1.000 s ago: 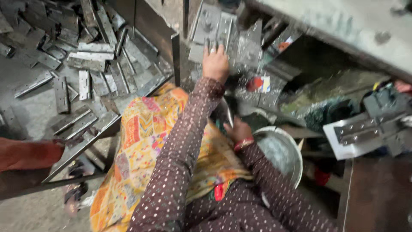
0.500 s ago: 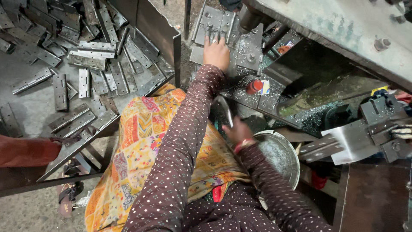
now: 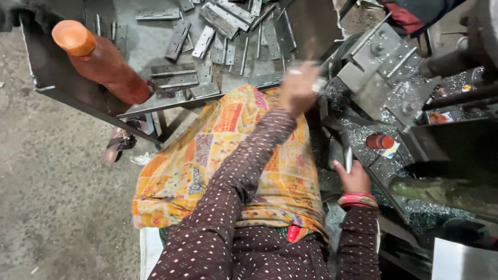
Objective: The person positions metal hinge plates onto a metal fabrication machine, operates a foot pedal or lever to trigger the machine's press, and then moves the processed parts into a nearby bin.
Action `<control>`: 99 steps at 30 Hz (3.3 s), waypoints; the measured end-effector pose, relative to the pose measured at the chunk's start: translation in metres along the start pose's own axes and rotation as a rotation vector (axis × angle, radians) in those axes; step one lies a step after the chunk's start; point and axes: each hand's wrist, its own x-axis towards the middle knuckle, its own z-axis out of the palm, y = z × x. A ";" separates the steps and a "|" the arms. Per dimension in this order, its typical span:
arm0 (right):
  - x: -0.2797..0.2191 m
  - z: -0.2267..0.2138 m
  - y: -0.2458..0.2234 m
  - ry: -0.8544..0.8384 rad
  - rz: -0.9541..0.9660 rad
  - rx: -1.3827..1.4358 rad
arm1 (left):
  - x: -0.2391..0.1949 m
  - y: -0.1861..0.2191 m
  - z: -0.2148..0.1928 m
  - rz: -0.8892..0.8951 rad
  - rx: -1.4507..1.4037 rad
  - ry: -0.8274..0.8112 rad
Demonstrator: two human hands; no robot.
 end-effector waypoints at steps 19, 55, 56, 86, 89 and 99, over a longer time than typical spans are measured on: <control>0.004 -0.013 -0.007 0.014 0.006 -0.141 | -0.030 -0.224 0.002 -0.692 0.717 -0.100; 0.000 0.020 -0.013 0.029 0.010 -0.042 | 0.043 0.113 -0.001 0.324 0.325 -0.261; -0.001 0.014 -0.017 0.012 0.025 -0.059 | 0.040 0.115 0.003 0.325 0.305 -0.287; 0.004 0.018 -0.008 -0.043 0.011 -0.097 | 0.014 0.130 0.040 0.312 0.378 -0.463; 0.027 -0.012 -0.019 -0.030 -0.042 -0.181 | 0.010 0.125 0.060 0.308 0.431 -0.446; -0.016 0.071 -0.001 0.155 0.014 -0.006 | 0.036 0.113 0.088 0.299 0.355 -0.416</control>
